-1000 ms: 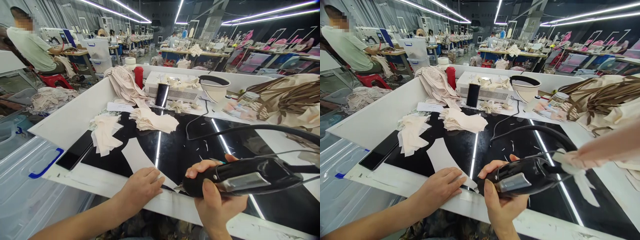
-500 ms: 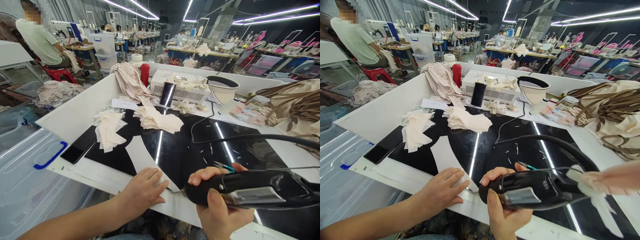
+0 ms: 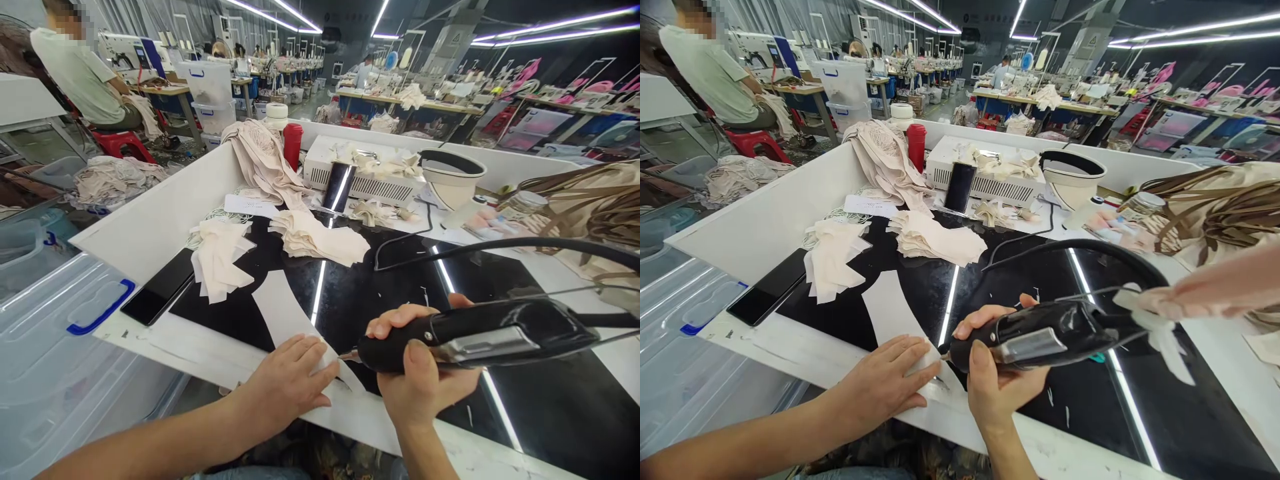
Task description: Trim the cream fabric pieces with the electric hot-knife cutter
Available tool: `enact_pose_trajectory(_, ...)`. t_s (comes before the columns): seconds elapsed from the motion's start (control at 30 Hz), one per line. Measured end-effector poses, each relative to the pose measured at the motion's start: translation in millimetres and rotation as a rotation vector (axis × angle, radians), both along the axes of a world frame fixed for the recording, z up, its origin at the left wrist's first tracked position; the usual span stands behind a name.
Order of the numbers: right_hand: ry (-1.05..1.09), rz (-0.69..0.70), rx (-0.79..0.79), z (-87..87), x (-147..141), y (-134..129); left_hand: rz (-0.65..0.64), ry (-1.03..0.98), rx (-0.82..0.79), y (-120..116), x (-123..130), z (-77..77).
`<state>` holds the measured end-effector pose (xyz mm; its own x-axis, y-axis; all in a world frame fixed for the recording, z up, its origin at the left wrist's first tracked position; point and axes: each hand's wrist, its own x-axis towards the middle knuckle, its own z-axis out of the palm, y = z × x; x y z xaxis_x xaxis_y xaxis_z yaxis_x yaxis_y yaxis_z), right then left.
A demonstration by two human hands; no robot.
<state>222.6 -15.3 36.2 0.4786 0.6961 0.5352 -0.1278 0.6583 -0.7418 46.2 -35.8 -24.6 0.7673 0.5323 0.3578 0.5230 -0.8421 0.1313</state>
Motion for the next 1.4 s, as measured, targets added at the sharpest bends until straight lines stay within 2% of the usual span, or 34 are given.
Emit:
enact_pose_trajectory(0.3,0.013,-0.007,-0.006,2.7,-4.0,6.3,0.003,0.043,-0.058,-1.0,2.1,-1.5)
enact_pose_trajectory(0.5,0.006,0.029,-0.04,1.6,-8.4,9.9,0.015,0.029,-0.018,-1.4,3.3,-6.9)
enact_pose_trajectory(0.77,0.012,0.041,-0.005,2.4,-12.8,16.2,-0.007,0.014,-0.008,0.2,5.5,-6.2)
enact_pose_trajectory(0.97,0.023,0.045,-0.048,0.2,-15.6,17.8,-0.015,-0.025,0.034,1.0,6.4,-17.0)
enact_pose_trajectory(1.07,0.036,0.041,-0.078,0.2,-16.0,17.1,-0.013,-0.082,0.112,2.4,7.8,-26.8)
enact_pose_trajectory(1.2,0.024,0.064,-0.078,-6.5,-11.3,18.2,0.014,-0.203,0.216,9.5,9.7,-38.9)
enact_pose_trajectory(1.4,0.014,0.069,-0.032,-16.3,-7.0,27.3,-0.045,-0.231,0.128,36.9,-3.4,-38.0)
